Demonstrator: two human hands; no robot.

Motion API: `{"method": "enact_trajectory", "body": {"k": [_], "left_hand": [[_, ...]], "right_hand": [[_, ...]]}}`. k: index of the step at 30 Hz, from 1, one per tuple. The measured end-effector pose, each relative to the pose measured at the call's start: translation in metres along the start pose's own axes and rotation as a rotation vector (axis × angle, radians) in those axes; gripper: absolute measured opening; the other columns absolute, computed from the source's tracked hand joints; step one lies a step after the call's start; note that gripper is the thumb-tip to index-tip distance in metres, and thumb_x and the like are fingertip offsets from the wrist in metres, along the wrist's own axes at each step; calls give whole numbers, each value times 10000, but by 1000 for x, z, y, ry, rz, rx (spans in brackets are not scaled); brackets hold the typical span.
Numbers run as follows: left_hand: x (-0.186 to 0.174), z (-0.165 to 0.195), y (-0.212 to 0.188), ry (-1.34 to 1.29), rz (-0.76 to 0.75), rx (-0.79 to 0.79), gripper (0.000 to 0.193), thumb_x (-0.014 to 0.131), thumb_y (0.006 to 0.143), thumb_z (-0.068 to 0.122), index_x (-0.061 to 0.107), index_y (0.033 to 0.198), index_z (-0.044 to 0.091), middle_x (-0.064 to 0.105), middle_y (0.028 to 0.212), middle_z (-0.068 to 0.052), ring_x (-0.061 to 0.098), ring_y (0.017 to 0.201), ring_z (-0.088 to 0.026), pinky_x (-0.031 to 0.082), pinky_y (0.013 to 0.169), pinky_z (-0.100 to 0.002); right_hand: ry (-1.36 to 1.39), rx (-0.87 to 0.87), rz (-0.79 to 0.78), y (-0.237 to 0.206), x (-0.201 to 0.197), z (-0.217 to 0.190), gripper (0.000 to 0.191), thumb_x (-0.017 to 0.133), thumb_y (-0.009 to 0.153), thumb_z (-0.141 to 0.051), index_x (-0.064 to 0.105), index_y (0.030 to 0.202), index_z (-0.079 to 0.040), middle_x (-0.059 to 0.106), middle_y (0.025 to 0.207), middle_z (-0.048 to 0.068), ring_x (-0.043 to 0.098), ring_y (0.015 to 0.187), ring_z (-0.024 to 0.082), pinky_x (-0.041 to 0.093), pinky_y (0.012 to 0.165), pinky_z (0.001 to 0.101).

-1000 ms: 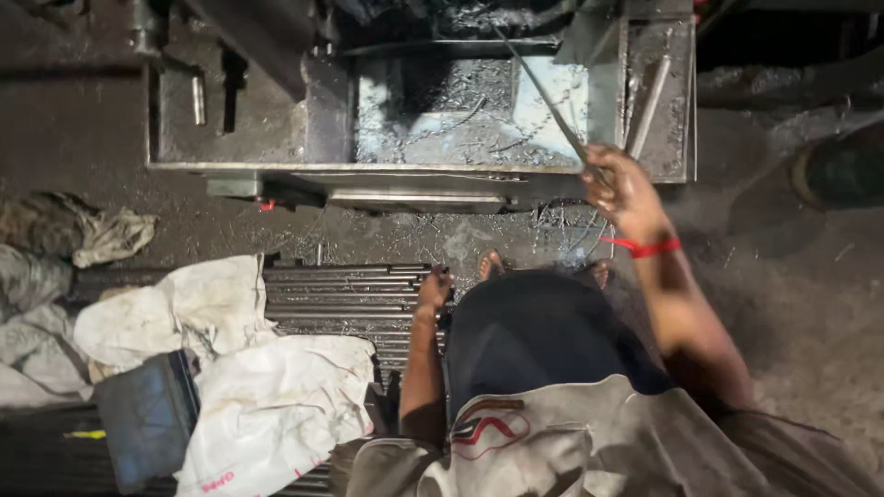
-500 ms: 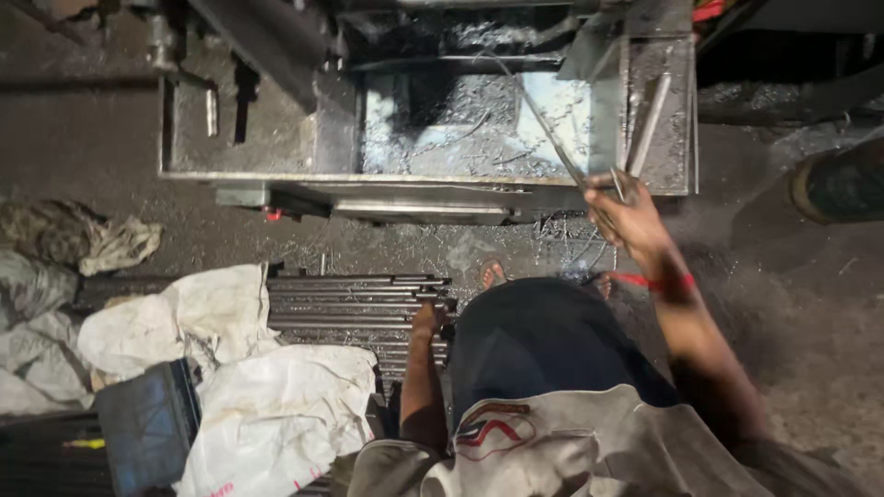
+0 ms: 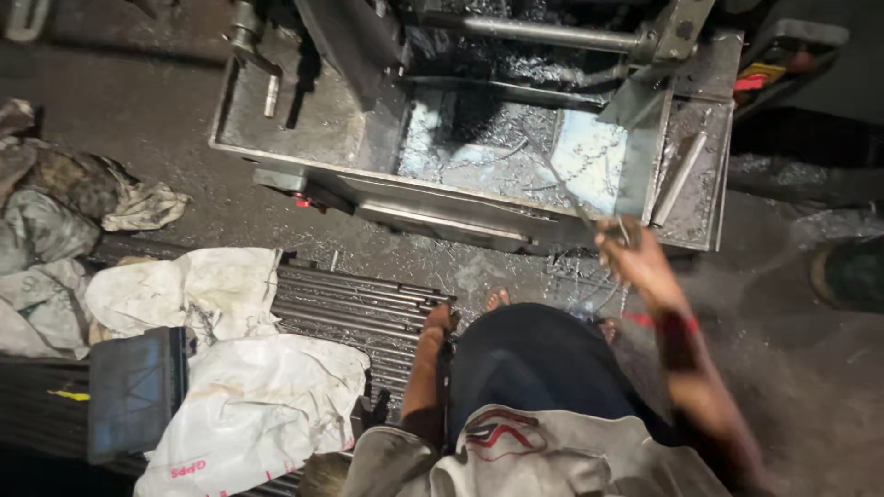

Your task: The person uses a long metal rod to sweep metal shavings from a machine tray into a bucket. They repeatedly clear the tray and floor area around the machine, occasionally picking up small metal parts by hand and placing them into the bucket.

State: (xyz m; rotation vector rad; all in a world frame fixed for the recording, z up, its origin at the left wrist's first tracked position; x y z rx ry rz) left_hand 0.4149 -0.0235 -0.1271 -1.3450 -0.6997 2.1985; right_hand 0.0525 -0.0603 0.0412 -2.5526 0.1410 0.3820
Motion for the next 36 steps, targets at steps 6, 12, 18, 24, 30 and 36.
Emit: {"method": "enact_trajectory", "body": {"k": [6,12,18,24,30,36], "left_hand": [[-1,-13,0,-188,15,-21,379,592,924,402,661,1164,117,738,1134,-220,716,1062,-418,555,928,-502],[18,-19,-4,-281,130,181,402,712,839,293,641,1170,77,753,1038,-200,714,963,-383,562,838,-470],[43,-43,-29,-310,8,7,389,741,830,338,713,1109,68,769,1006,-195,750,940,-358,582,816,-450],[15,-27,-18,-80,13,-33,476,733,889,430,686,1185,61,716,1152,-238,681,1095,-430,553,928,-495],[-10,-3,3,-216,124,46,576,716,866,419,614,1320,80,692,1224,-231,652,1169,-418,521,993,-482],[0,-4,-2,-227,86,-47,486,678,936,439,649,1320,142,689,1214,-235,646,1162,-423,523,981,-485]], "right_hand": [[-463,-439,32,60,46,-95,401,721,982,-211,608,1321,-29,734,1018,176,734,778,251,580,682,408],[-832,-474,-138,49,56,-91,627,725,849,-165,544,1441,-69,729,1036,276,716,938,376,567,853,471],[-675,-382,-412,17,-17,-78,357,689,932,-252,685,1257,-105,760,1130,112,728,978,239,580,864,383],[-641,-533,-351,5,-36,-76,338,712,908,-240,698,1216,-102,779,1072,93,734,954,228,580,862,385],[-455,-566,-373,9,-11,-68,370,679,925,-232,679,1277,-118,767,982,88,723,882,181,586,765,348],[-107,-137,-407,-2,-6,-38,444,739,845,-236,689,1273,-125,685,735,88,505,494,156,356,417,313]]}}
Point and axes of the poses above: each hand's wrist, its own y-axis towards the middle knuckle, its own x-axis out of the palm, z = x × y, the point moved 3 cm from there along y, towards the middle knuckle
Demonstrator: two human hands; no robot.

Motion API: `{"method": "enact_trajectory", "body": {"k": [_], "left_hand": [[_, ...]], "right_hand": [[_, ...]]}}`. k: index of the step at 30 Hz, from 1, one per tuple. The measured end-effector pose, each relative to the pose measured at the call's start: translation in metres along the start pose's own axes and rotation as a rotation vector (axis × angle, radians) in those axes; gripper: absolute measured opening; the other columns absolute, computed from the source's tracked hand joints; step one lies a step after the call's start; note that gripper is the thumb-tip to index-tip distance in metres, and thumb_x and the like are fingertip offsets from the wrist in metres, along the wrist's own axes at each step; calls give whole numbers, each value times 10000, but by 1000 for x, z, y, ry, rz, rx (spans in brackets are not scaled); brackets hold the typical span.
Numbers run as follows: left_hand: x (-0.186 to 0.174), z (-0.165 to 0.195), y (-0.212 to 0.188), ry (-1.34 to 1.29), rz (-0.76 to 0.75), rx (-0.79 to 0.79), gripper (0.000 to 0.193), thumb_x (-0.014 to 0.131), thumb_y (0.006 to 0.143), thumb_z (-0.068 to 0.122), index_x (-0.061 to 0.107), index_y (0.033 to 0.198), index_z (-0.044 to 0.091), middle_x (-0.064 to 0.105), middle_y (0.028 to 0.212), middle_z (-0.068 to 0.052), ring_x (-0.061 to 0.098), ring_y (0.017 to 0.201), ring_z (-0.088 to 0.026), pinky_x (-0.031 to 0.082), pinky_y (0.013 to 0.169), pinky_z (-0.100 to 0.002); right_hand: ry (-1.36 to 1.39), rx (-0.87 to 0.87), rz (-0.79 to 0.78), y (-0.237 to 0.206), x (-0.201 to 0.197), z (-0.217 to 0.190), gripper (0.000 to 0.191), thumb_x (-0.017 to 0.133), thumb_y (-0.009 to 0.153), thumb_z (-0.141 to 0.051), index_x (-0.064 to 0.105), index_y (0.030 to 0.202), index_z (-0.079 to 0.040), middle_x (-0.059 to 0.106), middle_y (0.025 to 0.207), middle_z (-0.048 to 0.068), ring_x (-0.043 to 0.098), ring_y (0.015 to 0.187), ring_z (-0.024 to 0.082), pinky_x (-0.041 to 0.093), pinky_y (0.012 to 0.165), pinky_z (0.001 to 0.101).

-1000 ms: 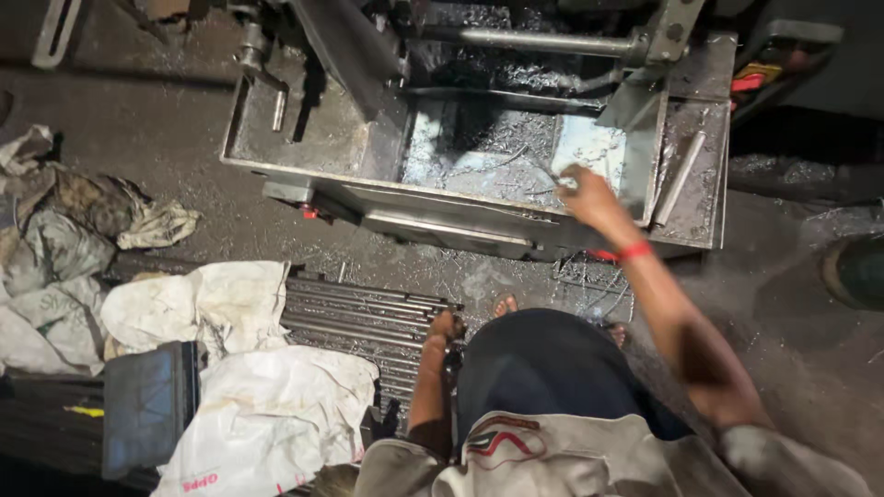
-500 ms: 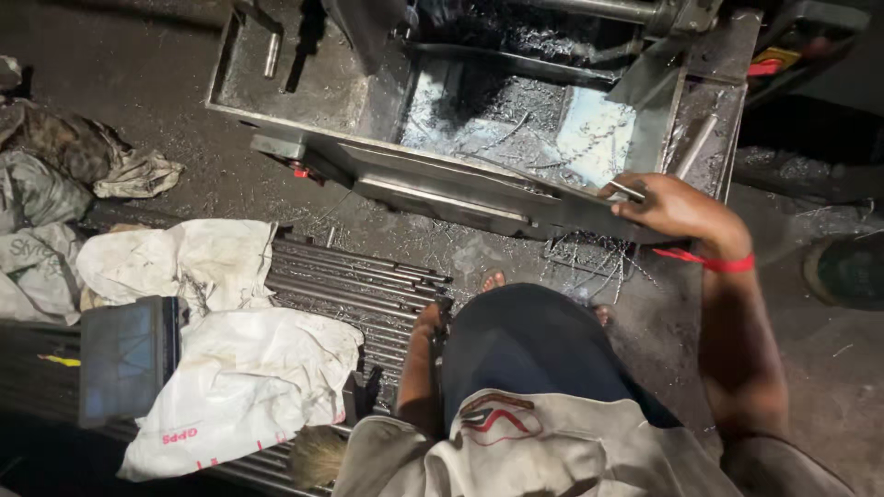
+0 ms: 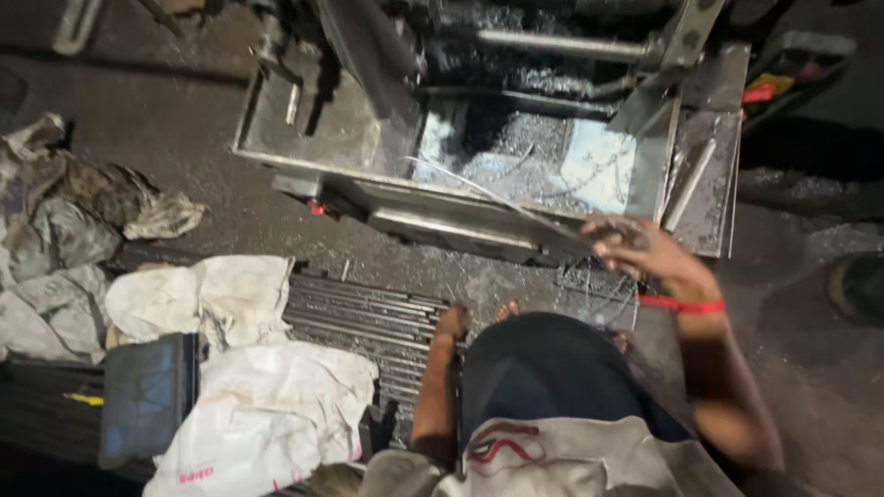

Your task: The person uses a long metal rod to sweep metal shavings from a machine tray into a bucket. They repeatedly clear the tray and floor area around the machine, occasionally picking up small metal parts by hand and placing them into the bucket.

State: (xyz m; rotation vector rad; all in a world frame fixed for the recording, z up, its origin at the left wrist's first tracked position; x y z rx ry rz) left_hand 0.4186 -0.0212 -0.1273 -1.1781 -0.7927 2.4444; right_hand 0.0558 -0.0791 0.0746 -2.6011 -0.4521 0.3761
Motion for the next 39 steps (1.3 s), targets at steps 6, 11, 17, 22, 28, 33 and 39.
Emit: {"method": "enact_trajectory", "body": {"k": [6,11,17,22,28,33,39], "left_hand": [[22,-56,-32,-78,-114,-119,487,754,798,338,675,1231,129,724,1157,-228,710,1093,-389,572,941,-477],[19,-76,-31,146,-97,-100,534,767,815,453,680,1224,120,680,1237,-212,639,1205,-377,510,1038,-448],[-17,-17,-4,266,-85,26,409,638,947,363,728,1191,47,707,1263,-219,663,1205,-395,525,1023,-476],[-43,46,-2,-26,-20,156,547,698,927,366,564,1378,87,675,1278,-205,638,1207,-379,507,1031,-458],[-17,27,2,78,-103,142,507,702,887,363,617,1306,88,685,1256,-209,647,1181,-406,525,985,-495],[8,-26,-8,79,-118,-16,491,662,932,446,621,1278,99,681,1212,-246,642,1166,-429,529,979,-501],[3,-46,-20,5,-142,-26,484,711,868,400,659,1232,85,712,1202,-220,673,1179,-389,531,1009,-465]], "right_hand": [[577,160,214,-28,48,97,355,690,880,-248,676,1224,-162,575,695,-14,413,477,89,301,402,257],[949,188,264,-22,72,151,226,673,906,-201,646,1118,-127,603,710,14,518,523,121,378,427,267],[777,215,314,-18,68,134,201,639,892,-124,658,1088,-84,682,752,91,616,564,178,468,459,311],[350,147,436,-11,71,108,226,672,954,-244,686,1070,-50,619,677,68,533,488,151,400,408,312],[195,122,427,-9,76,110,249,670,944,-297,681,1082,-90,600,633,28,492,470,111,393,410,294],[158,94,424,-10,79,120,248,677,956,-304,707,1018,-66,600,634,22,481,470,106,378,407,293],[135,151,412,-10,79,127,231,670,963,-310,723,1001,-89,592,633,26,517,494,110,408,425,297]]}}
Point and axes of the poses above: each hand's wrist, its own y-axis towards the middle knuckle, its own x-axis out of the palm, z = x × y, the point moved 3 cm from there along y, towards the middle knuckle
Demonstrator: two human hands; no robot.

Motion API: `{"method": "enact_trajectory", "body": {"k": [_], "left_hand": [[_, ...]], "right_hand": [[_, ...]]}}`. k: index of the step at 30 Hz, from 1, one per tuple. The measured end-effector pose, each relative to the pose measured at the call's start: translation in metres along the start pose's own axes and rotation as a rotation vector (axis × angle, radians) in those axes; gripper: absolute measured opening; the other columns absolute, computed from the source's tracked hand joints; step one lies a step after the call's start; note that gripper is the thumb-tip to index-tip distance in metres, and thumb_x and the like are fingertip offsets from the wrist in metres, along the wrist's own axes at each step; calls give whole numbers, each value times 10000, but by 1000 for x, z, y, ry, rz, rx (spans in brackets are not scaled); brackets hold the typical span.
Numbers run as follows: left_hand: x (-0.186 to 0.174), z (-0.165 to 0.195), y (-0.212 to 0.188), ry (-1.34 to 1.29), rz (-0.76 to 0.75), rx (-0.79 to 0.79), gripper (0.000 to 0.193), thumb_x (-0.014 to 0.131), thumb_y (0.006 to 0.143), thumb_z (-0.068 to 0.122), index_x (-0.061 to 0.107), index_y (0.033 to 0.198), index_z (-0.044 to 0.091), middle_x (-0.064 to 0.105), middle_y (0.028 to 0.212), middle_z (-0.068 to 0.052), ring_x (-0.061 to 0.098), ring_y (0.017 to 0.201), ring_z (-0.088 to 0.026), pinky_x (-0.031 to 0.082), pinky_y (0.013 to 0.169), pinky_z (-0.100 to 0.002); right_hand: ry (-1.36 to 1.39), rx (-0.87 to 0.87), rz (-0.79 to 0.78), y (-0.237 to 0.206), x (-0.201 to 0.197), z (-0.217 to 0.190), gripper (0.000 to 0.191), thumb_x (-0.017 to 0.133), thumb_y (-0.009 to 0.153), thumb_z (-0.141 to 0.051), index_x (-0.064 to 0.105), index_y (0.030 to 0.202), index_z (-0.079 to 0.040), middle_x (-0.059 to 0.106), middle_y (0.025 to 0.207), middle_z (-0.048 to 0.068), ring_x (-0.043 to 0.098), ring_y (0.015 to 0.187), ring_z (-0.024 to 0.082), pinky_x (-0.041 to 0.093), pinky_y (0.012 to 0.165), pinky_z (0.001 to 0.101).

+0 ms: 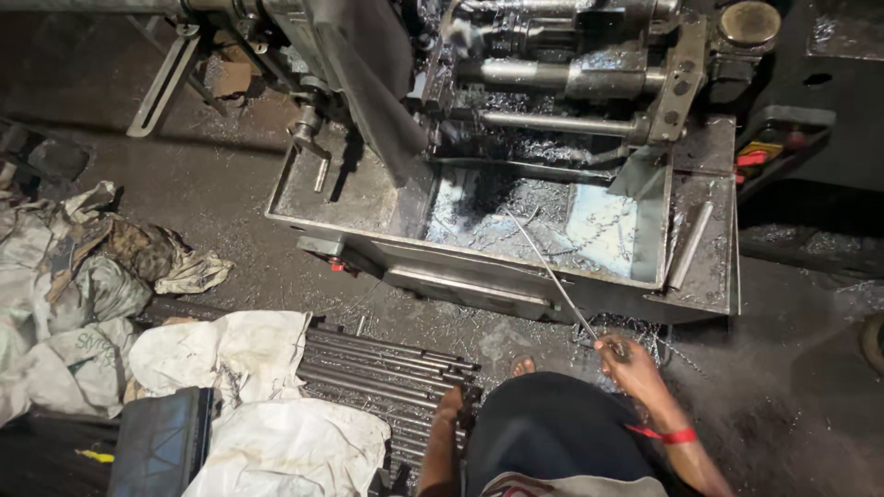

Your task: The person uses a long metal rod to sweep metal shavings from a machine tray into a bucket. They repeatedly clear the tray and floor area around the machine, occasionally picking up small metal parts by hand and placing them into the bucket.

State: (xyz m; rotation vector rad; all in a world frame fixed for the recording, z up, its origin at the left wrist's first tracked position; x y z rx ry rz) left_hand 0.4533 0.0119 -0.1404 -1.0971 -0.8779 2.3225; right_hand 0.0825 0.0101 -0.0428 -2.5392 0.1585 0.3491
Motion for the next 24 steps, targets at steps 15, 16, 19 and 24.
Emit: {"method": "enact_trajectory", "body": {"k": [15,16,19,24], "left_hand": [[-7,43,31,26,46,48,468,692,911,398,666,1274,103,714,1226,-212,678,1158,-390,531,1001,-478],[-8,45,32,16,43,60,480,686,908,385,641,1305,121,707,1238,-199,670,1160,-389,521,1006,-480],[-9,50,32,8,23,101,445,674,929,362,655,1280,89,710,1244,-195,673,1164,-388,526,1005,-478],[-5,51,28,122,21,105,495,703,920,366,619,1336,112,653,1292,-230,615,1221,-415,501,1033,-486]], "right_hand": [[-84,26,-138,-15,15,14,360,694,899,-429,738,1038,-99,600,639,16,529,534,131,434,486,300],[-99,8,-131,-15,15,13,364,693,900,-435,738,1037,-100,601,638,16,531,534,121,435,485,296],[-122,-55,-112,-15,14,10,372,693,904,-449,736,1031,-101,611,635,8,541,537,95,448,485,284],[-122,29,-125,-17,12,14,362,682,924,-428,752,1011,-84,596,615,13,519,524,113,427,477,304]]}}
Point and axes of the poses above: each hand's wrist, its own y-axis towards the middle knuckle, its own x-axis out of the palm, z = x × y, the point moved 3 cm from there along y, towards the middle knuckle
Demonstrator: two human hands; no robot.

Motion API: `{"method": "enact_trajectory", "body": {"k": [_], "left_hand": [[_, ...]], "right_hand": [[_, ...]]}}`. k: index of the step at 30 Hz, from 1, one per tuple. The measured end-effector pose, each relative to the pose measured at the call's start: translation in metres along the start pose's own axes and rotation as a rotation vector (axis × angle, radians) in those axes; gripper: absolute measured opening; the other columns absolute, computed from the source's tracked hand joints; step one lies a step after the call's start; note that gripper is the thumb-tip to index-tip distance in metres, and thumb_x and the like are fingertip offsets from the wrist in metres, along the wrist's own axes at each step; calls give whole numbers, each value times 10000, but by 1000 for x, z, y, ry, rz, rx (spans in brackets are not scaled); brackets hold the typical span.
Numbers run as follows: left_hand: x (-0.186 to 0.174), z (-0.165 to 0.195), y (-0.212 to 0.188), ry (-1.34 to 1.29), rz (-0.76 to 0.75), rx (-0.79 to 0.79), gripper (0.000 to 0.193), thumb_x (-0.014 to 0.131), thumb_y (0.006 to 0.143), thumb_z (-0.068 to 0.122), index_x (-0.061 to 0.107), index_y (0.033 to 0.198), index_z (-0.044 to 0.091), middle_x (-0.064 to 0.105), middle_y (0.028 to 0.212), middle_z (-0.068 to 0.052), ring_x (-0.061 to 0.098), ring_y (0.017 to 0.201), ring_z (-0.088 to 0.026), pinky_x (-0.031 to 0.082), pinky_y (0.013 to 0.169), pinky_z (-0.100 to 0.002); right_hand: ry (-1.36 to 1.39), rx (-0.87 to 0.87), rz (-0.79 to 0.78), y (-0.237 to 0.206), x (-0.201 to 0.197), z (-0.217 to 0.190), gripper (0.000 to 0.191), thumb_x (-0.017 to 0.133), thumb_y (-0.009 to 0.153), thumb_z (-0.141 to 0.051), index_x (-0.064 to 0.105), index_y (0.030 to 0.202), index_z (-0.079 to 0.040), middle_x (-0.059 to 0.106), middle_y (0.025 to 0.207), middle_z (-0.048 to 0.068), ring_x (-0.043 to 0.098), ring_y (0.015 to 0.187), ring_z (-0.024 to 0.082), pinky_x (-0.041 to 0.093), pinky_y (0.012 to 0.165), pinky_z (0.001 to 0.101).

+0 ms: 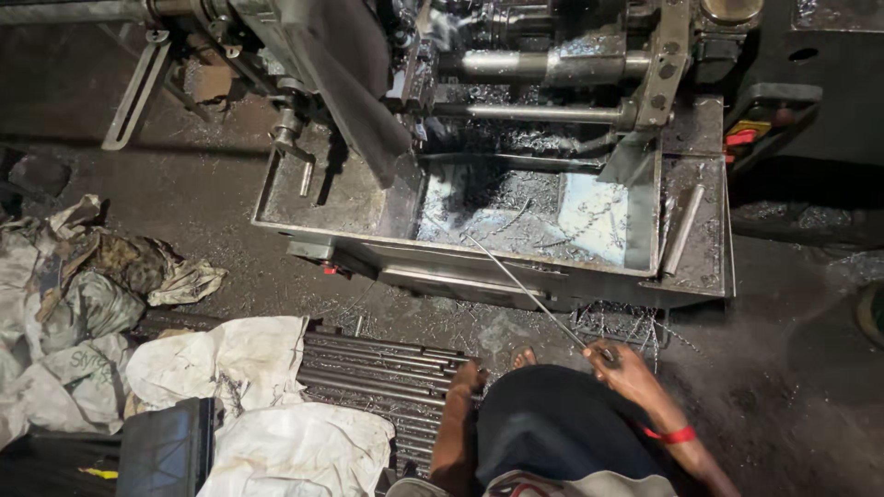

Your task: The person uses a long metal rod to sweep metal shavings from a machine tray into a bucket. They repeatedly clear the tray and floor area around the machine, occasionally picking up small metal parts by hand and placing them into the bucket.

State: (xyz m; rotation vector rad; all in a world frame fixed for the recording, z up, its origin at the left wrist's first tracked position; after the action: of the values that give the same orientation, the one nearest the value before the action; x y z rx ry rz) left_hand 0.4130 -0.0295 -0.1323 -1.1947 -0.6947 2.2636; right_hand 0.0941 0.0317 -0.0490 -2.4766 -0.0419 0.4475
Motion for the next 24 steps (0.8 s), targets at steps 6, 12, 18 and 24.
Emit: {"method": "enact_trajectory", "body": {"k": [6,12,18,24], "left_hand": [[16,-4,-1,60,-16,-2,522,673,934,407,581,1365,128,641,1308,-228,599,1235,-420,495,1028,-500],[13,1,-4,60,53,56,498,683,937,428,615,1333,133,667,1289,-221,621,1223,-416,504,1030,-490],[15,-2,-9,30,12,-1,481,674,940,424,605,1337,160,670,1259,-230,628,1193,-431,513,1016,-490],[23,-3,-3,116,-12,161,392,701,881,327,659,1216,127,699,1188,-227,655,1132,-446,528,963,-516]], "right_hand": [[-15,-26,1,-6,0,2,358,667,928,-433,754,1012,-96,595,607,2,529,515,106,437,468,291],[12,-90,-24,-5,2,2,331,663,927,-420,743,1038,-119,576,618,0,512,524,102,414,468,290],[18,-65,-52,-2,0,5,327,672,926,-406,750,1006,-99,580,622,3,522,535,112,421,476,296],[79,-142,-63,-1,3,2,324,682,937,-400,749,1008,-91,582,628,-14,530,548,87,441,485,276]]}}
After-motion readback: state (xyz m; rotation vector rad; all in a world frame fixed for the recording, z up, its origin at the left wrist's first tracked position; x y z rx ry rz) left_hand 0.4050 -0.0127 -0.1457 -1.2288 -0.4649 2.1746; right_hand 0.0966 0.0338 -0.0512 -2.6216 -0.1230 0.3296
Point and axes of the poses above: each hand's wrist, its own y-axis towards the middle knuckle, its own x-axis out of the palm, z = x × y, the point moved 3 cm from there along y, towards the middle knuckle
